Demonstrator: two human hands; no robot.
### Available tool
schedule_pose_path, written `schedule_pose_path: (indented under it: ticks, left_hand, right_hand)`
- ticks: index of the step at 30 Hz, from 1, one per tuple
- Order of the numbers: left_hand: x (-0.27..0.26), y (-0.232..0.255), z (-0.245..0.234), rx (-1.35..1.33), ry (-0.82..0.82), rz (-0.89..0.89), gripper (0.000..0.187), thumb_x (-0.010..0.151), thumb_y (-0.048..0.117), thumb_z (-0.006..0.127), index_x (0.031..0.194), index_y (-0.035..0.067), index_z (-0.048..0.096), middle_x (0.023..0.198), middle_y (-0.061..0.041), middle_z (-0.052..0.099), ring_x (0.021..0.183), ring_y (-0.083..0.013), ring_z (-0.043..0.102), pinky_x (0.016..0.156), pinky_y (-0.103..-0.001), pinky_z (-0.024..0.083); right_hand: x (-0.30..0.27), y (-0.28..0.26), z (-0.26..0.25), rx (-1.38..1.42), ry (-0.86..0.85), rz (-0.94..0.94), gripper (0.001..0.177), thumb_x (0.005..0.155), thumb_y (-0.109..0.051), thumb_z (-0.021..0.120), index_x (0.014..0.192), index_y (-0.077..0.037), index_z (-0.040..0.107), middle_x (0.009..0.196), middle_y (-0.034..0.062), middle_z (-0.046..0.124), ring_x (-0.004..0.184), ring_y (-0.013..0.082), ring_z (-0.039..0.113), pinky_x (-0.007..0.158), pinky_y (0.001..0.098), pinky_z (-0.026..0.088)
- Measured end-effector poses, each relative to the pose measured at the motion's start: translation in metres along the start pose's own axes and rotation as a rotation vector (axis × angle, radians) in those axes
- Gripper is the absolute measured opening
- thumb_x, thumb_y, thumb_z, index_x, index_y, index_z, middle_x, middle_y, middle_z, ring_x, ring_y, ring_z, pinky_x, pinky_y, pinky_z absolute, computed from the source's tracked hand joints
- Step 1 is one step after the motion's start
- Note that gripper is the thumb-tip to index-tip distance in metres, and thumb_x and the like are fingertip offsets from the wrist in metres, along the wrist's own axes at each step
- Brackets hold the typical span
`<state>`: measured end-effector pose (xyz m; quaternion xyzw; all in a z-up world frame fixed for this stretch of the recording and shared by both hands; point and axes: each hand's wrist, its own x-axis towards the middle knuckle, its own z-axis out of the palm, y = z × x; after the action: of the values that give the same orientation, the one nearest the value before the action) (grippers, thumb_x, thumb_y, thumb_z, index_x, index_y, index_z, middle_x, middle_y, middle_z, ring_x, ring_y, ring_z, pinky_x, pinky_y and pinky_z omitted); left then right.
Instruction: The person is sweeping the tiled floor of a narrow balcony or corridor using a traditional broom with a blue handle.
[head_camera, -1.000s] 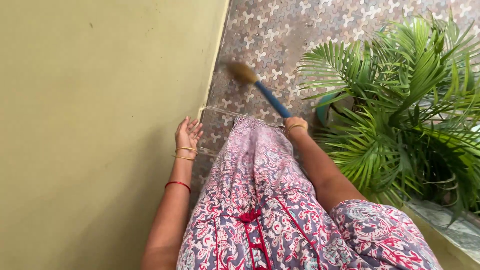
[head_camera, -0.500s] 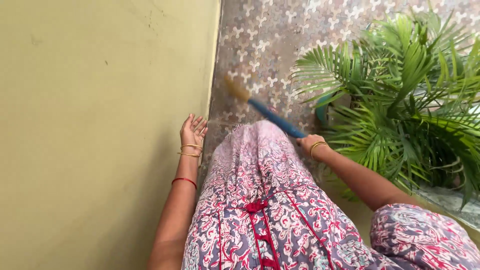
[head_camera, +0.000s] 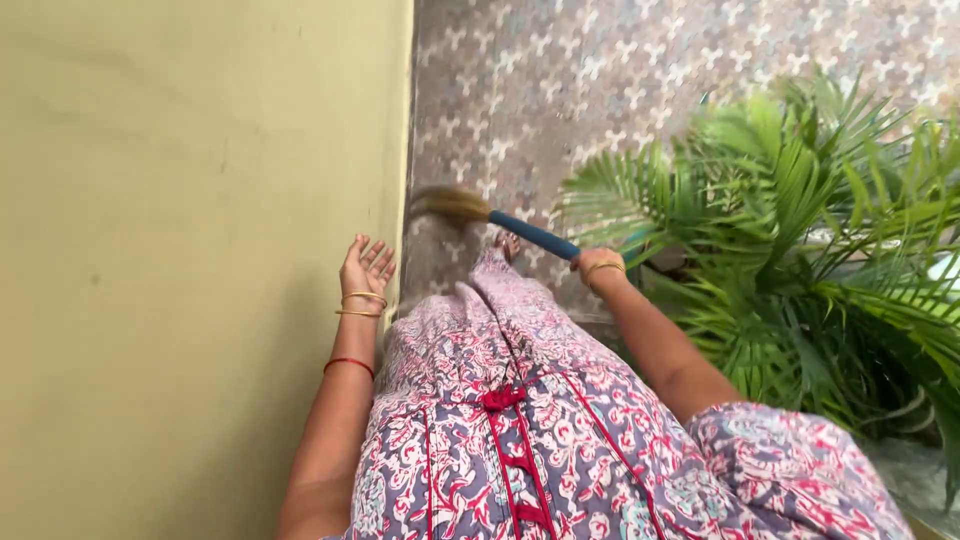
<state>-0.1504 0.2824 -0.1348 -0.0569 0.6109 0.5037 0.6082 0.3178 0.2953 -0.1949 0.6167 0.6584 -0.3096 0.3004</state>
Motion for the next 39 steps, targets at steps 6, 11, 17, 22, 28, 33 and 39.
schedule_pose_path:
  ticks: [6,11,17,22,28,33,39]
  left_hand:
    - [0.014,0.040,0.092,0.120,-0.087,0.096,0.061,0.094,0.043,0.065,0.142,0.008,0.050,0.130,-0.013,0.063,0.112,-0.0277,0.066,0.090,-0.040,0.054]
    - [0.014,0.054,0.131,0.150,-0.127,0.107,0.061,0.094,0.043,0.065,0.142,0.008,0.050,0.130,-0.014,0.063,0.111,-0.0277,0.066,0.090,-0.040,0.053]
    - [0.031,0.058,0.146,0.183,-0.134,0.073,0.060,0.095,0.043,0.064,0.142,0.009,0.049,0.132,-0.014,0.062,0.112,-0.0278,0.066,0.091,-0.042,0.051]
    - [0.036,0.081,0.166,0.296,-0.138,0.078,0.061,0.094,0.044,0.064,0.142,0.009,0.049,0.133,-0.014,0.062,0.114,-0.0274,0.066,0.092,-0.042,0.051]
    - [0.078,0.082,0.177,0.325,-0.231,0.048,0.065,0.095,0.045,0.063,0.146,0.009,0.047,0.134,-0.012,0.061,0.114,-0.0255,0.065,0.093,-0.041,0.051]
    - [0.082,0.094,0.194,0.336,-0.309,0.006,0.068,0.095,0.045,0.064,0.147,0.006,0.045,0.135,-0.014,0.062,0.114,-0.0282,0.066,0.092,-0.041,0.051]
    - [0.110,0.101,0.195,0.314,-0.304,-0.060,0.069,0.094,0.046,0.063,0.148,0.008,0.044,0.135,-0.013,0.061,0.116,-0.0279,0.066,0.095,-0.042,0.052]
  right_hand:
    - [0.070,0.054,0.060,0.308,0.096,-0.002,0.037,0.087,-0.022,0.068,0.122,-0.032,0.076,0.122,0.0127,0.073,0.110,0.0313,0.071,0.098,0.0446,0.055]
    - [-0.038,-0.010,-0.016,0.291,-0.087,-0.009,0.036,0.095,-0.034,0.060,0.129,-0.030,0.067,0.120,0.0176,0.072,0.107,0.0350,0.071,0.095,0.0478,0.056]
    - [0.004,-0.020,0.014,0.016,-0.061,-0.168,0.030,0.099,-0.035,0.055,0.125,-0.032,0.069,0.113,0.0122,0.075,0.104,0.0314,0.073,0.087,0.0473,0.060]
    - [0.028,-0.021,-0.010,0.093,-0.066,0.003,0.028,0.105,-0.043,0.052,0.122,-0.033,0.072,0.114,0.0099,0.077,0.105,0.0280,0.074,0.091,0.0432,0.059]
    - [0.040,0.004,-0.009,0.419,-0.008,0.238,0.041,0.096,-0.020,0.054,0.127,-0.042,0.070,0.121,0.0066,0.072,0.108,0.0292,0.073,0.092,0.0451,0.059]
    - [-0.024,-0.030,-0.021,0.423,0.065,0.205,0.031,0.096,-0.030,0.058,0.125,-0.027,0.068,0.117,0.0159,0.073,0.109,0.0367,0.071,0.092,0.0499,0.057]
    - [-0.080,0.018,0.067,0.034,0.012,0.098,0.030,0.102,-0.028,0.053,0.126,-0.037,0.068,0.107,0.0063,0.076,0.102,0.0257,0.074,0.082,0.0411,0.061]
